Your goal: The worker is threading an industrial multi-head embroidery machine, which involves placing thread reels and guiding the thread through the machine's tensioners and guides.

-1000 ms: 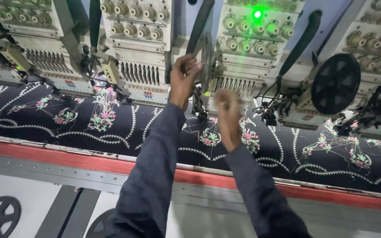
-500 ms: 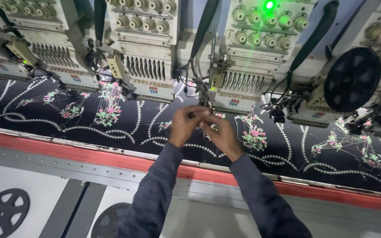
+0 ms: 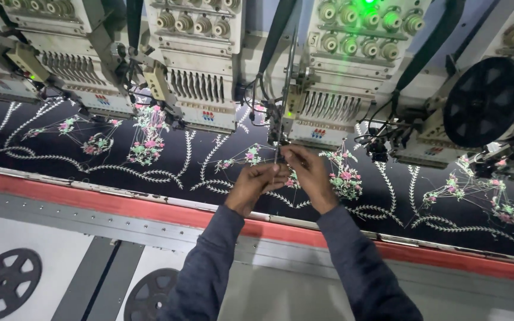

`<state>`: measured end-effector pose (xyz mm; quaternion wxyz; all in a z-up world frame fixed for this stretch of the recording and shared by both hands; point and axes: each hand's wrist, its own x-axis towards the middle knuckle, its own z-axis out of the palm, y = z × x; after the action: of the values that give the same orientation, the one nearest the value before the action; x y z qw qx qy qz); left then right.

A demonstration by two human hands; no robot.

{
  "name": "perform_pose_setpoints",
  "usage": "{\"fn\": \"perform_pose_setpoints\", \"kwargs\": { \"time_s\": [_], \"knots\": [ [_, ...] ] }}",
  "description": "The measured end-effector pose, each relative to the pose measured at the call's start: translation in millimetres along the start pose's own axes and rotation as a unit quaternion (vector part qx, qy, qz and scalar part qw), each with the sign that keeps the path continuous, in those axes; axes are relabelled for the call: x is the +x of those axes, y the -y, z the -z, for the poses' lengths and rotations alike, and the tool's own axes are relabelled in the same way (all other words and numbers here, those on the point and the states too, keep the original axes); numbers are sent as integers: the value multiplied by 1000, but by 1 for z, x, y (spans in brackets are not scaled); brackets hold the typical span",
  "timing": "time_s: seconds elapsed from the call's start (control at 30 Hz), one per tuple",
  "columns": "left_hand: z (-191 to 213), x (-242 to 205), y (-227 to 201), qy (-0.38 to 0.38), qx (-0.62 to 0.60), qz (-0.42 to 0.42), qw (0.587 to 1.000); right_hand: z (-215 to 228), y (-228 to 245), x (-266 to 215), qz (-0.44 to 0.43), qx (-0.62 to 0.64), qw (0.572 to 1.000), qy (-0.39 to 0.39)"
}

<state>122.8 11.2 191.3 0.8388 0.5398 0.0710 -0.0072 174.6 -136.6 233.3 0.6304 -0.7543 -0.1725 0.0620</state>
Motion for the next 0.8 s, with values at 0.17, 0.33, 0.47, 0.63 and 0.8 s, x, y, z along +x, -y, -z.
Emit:
{"fn": "perform_pose_setpoints", "kwargs": {
  "time_s": [0.17, 0.33, 0.47, 0.63, 0.8],
  "knots": [
    [-2, 1, 5, -36, -42, 2, 998, -7, -8, -30, -65, 52, 996, -11],
    [-8, 1, 1, -71, -7, -18, 997, -10, -42, -31, -101, 116, 988, 34],
    [-13, -1, -3, -91, 6, -24, 996, -18, -55, -24, -100, 145, 981, 81],
    [-7, 5, 5, -87, 34, -30, 995, -32, -104, -12, -71, 147, 984, 68],
    [-6, 11, 23, -119, 95, -34, 988, -35, -153, 0, -56, 60, 996, 33]
  ]
}}
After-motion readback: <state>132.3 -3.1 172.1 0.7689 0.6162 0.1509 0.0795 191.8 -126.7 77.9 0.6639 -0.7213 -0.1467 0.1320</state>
